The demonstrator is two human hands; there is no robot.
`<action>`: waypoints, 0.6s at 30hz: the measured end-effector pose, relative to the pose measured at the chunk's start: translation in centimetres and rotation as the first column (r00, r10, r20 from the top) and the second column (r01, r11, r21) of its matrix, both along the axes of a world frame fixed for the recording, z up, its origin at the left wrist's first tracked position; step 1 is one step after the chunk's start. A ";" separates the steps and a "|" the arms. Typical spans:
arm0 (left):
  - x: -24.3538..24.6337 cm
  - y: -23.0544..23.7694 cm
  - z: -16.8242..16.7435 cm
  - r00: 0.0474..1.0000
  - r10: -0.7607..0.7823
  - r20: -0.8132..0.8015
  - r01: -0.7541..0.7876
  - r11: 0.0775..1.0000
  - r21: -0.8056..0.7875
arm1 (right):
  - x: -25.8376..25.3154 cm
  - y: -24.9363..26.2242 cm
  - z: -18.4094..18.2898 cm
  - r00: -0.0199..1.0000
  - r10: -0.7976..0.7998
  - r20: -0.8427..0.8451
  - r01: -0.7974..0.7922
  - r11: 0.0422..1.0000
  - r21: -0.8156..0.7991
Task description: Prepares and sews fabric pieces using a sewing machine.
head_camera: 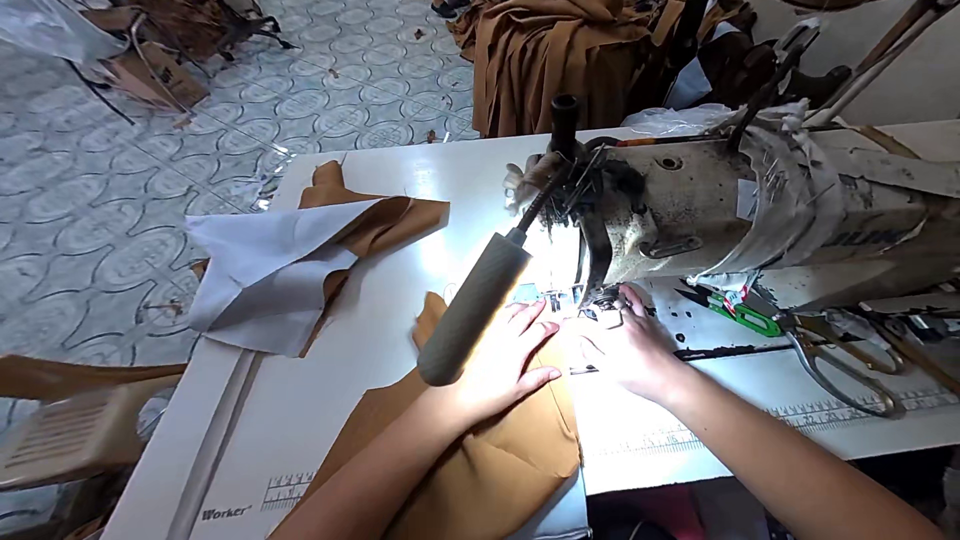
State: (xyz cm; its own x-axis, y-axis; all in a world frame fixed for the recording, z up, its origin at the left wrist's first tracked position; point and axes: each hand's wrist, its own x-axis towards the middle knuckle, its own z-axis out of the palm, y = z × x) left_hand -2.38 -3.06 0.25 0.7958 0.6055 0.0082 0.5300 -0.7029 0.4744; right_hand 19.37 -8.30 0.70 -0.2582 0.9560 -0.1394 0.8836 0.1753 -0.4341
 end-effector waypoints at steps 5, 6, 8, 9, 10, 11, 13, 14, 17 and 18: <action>-5.1 2.9 0.3 0.981 0.184 0.062 -0.192 0.964 0.185 | 0.2 -0.5 -1.1 0.996 0.047 -0.070 -0.034 0.983 0.182; -6.8 3.3 -0.2 0.961 0.252 0.114 -0.272 0.938 0.217 | 0.3 -0.6 -1.3 0.995 0.070 -0.072 -0.058 0.985 0.162; -9.8 1.8 0.4 0.916 0.357 0.183 -0.396 0.879 0.266 | 0.5 -0.5 -1.8 0.988 0.123 -0.089 -0.106 0.980 0.171; -11.1 -0.1 1.1 0.898 0.397 0.189 -0.435 0.861 0.263 | 0.6 -0.6 -2.0 0.984 0.149 -0.098 -0.131 0.977 0.169; -12.3 -2.3 1.6 0.890 0.428 0.157 -0.454 0.861 0.227 | 0.6 -0.6 -2.1 0.978 0.176 -0.109 -0.157 0.974 0.162; -13.4 -4.6 1.7 0.893 0.440 0.096 -0.450 0.877 0.166 | 0.6 -0.7 -2.3 0.973 0.199 -0.115 -0.178 0.969 0.172; -14.5 -8.8 1.6 0.903 0.428 -0.042 -0.428 0.904 0.004 | 0.5 -0.6 -2.2 0.965 0.238 -0.105 -0.223 0.965 0.139; -14.7 -10.4 1.2 0.902 0.429 -0.044 -0.429 0.903 -0.011 | 0.4 -0.4 -2.0 0.963 0.246 -0.107 -0.234 0.965 0.116; -13.5 -12.2 0.4 0.914 0.381 0.140 -0.400 0.905 0.144 | 0.2 -0.4 -2.0 0.962 0.247 -0.117 -0.231 0.964 0.131; -12.1 -11.6 0.0 0.925 0.318 0.208 -0.358 0.913 0.197 | 0.2 -0.5 -2.1 0.961 0.251 -0.116 -0.232 0.961 0.150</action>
